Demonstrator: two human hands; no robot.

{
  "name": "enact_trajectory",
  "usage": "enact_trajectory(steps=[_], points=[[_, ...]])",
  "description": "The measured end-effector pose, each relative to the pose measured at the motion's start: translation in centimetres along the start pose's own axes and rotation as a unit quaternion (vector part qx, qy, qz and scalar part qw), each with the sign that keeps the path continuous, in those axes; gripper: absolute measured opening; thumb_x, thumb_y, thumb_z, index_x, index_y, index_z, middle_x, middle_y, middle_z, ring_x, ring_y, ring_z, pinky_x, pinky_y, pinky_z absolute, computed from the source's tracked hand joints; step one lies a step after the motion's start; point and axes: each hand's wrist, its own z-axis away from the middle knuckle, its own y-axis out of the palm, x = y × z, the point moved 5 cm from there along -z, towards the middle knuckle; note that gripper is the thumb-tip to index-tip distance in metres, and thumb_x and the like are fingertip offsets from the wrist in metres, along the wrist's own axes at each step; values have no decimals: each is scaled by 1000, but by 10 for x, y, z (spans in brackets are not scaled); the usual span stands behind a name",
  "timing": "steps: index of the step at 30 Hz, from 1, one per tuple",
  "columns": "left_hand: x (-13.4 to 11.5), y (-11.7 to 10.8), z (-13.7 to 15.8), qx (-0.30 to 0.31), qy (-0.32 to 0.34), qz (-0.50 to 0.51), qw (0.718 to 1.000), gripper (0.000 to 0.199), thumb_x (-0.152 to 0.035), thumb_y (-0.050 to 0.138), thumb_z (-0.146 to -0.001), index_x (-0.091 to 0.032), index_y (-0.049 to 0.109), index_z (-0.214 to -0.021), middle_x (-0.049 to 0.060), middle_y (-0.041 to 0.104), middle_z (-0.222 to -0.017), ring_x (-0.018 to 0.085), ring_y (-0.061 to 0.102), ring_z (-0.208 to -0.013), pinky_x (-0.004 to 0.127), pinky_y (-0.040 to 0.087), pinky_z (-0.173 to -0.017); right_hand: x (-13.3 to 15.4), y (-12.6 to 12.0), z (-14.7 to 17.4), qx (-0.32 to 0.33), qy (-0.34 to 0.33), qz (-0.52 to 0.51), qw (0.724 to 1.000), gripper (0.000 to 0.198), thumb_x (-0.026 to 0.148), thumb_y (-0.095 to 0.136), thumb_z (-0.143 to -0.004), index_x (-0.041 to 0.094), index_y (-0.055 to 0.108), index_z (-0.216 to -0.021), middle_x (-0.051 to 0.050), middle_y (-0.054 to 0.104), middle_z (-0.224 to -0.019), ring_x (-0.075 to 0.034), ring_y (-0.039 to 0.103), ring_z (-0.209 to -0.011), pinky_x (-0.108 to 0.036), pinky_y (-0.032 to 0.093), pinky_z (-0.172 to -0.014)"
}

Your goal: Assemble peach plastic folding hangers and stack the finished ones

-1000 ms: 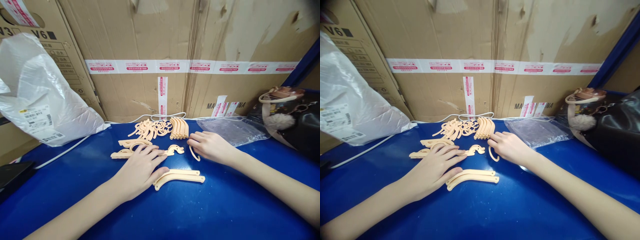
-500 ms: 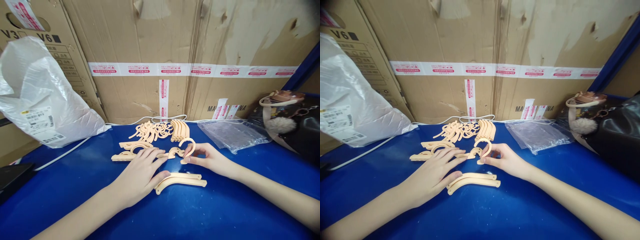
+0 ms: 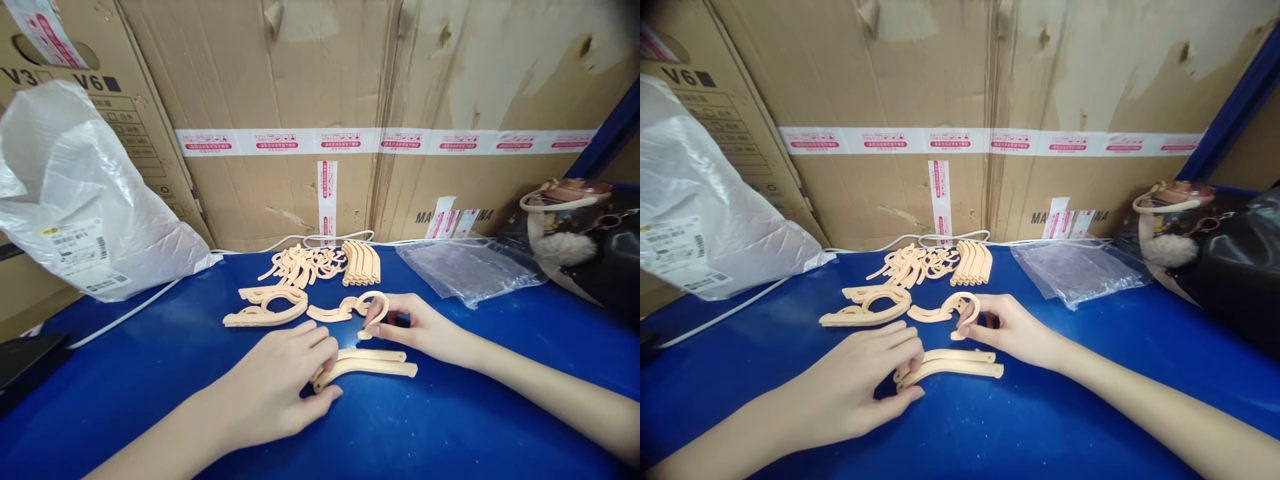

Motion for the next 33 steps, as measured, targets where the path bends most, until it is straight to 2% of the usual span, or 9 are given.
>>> enact_trajectory(steps=[6,11,15,17,20,23,28,31,33], points=[[0,5,-4,-8,29,-41,999,14,-23,50,-85,-20,44,-73,0,50,-77,16,46,-71,28,29,-57,0,3,1,7,-3,-17,1000,27,42,57,-87,16,65,-81,-2,64,-84,-15,57,-77,-27,43,-68],[-5,2,-4,-58,53,-59,995,14,-21,50,-84,-19,47,-71,2,51,-81,18,47,-78,30,34,-65,-1,3,1,10,25,-43,999,26,43,59,-85,17,65,-82,-2,65,-86,-16,59,-78,-27,45,-69],[5,-6,-5,-116,-33,84,989,12,-28,53,-85,-20,51,-76,0,54,-77,17,48,-75,29,38,-65,-2,4,1,18,44,-60,997,27,43,58,-86,17,66,-87,-2,66,-84,-15,59,-75,-27,45,-68],[15,-7,-5,-119,-86,237,960,15,-35,57,-83,-21,53,-79,-2,55,-75,14,49,-68,27,40,-61,-3,5,1,25,48,-91,994,27,42,57,-86,17,66,-89,-2,67,-85,-15,59,-76,-28,45,-70],[26,-8,-5,-130,-121,425,887,19,-39,60,-80,-21,55,-82,-2,56,-74,12,50,-63,25,43,-58,-5,6,1,29,55,-152,986,25,40,61,-84,15,66,-86,-3,68,-86,-16,61,-79,-29,46,-74],[32,-12,-3,-162,-136,465,860,22,-42,55,-83,-20,57,-82,0,57,-78,13,52,-68,26,46,-63,-7,9,1,39,72,-196,977,24,39,64,-81,15,64,-85,-3,68,-82,-14,62,-75,-28,48,-70],[25,-10,-2,-122,-122,396,902,39,-46,27,-96,-20,50,-78,2,55,-75,15,53,-69,29,47,-66,-7,11,1,44,86,-219,971,25,38,67,-79,16,61,-86,-2,69,-79,-13,63,-71,-27,50,-67],[14,-8,-1,-107,-90,224,964,40,-39,19,-98,-21,42,-72,1,51,-74,16,49,-69,31,43,-67,-6,11,1,40,81,-223,971,25,38,67,-79,15,60,-86,-2,69,-77,-13,63,-69,-27,50,-67],[8,-5,-1,-98,-84,98,987,30,-35,27,-96,-21,40,-73,1,50,-79,18,49,-75,33,40,-69,-6,11,1,43,81,-221,971,25,38,68,-78,15,60,-86,-2,69,-77,-13,64,-69,-27,50,-67]])
